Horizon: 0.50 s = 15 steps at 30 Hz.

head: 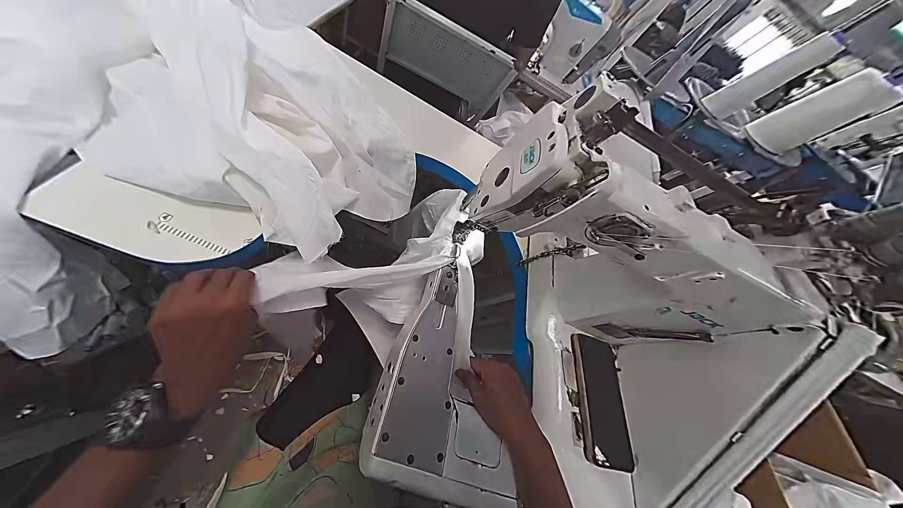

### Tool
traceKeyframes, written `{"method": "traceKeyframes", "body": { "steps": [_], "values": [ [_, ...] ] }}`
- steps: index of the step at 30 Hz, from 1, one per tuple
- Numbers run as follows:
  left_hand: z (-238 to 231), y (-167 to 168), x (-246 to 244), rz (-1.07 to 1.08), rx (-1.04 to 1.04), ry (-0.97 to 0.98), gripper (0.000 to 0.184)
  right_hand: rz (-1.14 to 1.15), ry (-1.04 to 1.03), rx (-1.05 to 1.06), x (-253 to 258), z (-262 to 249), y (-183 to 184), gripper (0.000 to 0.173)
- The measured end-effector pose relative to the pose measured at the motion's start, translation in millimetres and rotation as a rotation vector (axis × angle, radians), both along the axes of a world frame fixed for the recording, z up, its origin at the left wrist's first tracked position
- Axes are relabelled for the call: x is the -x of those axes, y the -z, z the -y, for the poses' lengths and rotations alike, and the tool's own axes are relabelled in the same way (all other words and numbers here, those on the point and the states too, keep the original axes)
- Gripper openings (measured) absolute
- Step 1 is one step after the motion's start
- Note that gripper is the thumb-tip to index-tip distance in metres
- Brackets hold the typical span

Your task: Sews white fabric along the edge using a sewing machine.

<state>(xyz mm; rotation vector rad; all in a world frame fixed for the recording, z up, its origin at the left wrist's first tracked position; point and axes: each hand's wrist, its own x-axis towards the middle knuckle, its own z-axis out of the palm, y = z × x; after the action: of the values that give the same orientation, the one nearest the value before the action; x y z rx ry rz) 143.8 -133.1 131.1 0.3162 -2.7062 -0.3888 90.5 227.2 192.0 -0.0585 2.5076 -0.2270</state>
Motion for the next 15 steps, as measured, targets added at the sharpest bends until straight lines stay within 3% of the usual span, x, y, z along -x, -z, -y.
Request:
{"method": "traceKeyframes", "body": {
  "steps": [2, 3, 4, 6, 7, 9, 11, 13, 15],
  "values": [
    [19.1, -31.1, -39.0, 0.11, -0.047, 0.182, 0.008, -0.006, -0.001, 0.014, -0.3, -0.2, 1.5, 0.031],
    [24.2, -40.2, -54.9, 0.297, -0.171, 0.415, 0.004, -0.001, -0.002, 0.014, -0.9, 0.5, 1.7, 0.031],
    [28.0, -39.2, -59.9, 0.554, -0.369, 0.709, 0.013, 0.013, -0.006, 0.003, -0.5, 1.8, 1.2, 0.031],
    [23.3, -7.8, -32.2, 1.046, -0.85, 1.062, 0.013, 0.037, -0.038, -0.023, 5.0, 3.2, 0.5, 0.032],
    [15.9, 8.7, -10.8, 1.064, -1.023, 1.093, 0.019, 0.052, -0.059, -0.033, 6.7, 3.6, 1.1, 0.032],
    [-16.0, 3.2, 36.3, 0.912, -1.175, 1.007, 0.054, 0.066, -0.08, -0.039, 5.0, 7.6, 1.1, 0.032],
    [-74.9, -22.8, 54.4, 0.658, -1.189, 0.783, 0.044, -0.049, -0.082, -0.014, -13.7, 9.6, -15.4, 0.03],
    [-120.8, -37.8, 49.4, 0.392, -1.03, 0.599, 0.035, -0.406, -0.197, 0.032, -46.5, 0.3, -49.5, 0.023],
    [-143.8, -35.0, 31.3, 0.077, -0.816, 0.573, 0.025, -0.525, -0.322, 0.074, -64.5, 6.2, -87.9, 0.018]
  ]
}}
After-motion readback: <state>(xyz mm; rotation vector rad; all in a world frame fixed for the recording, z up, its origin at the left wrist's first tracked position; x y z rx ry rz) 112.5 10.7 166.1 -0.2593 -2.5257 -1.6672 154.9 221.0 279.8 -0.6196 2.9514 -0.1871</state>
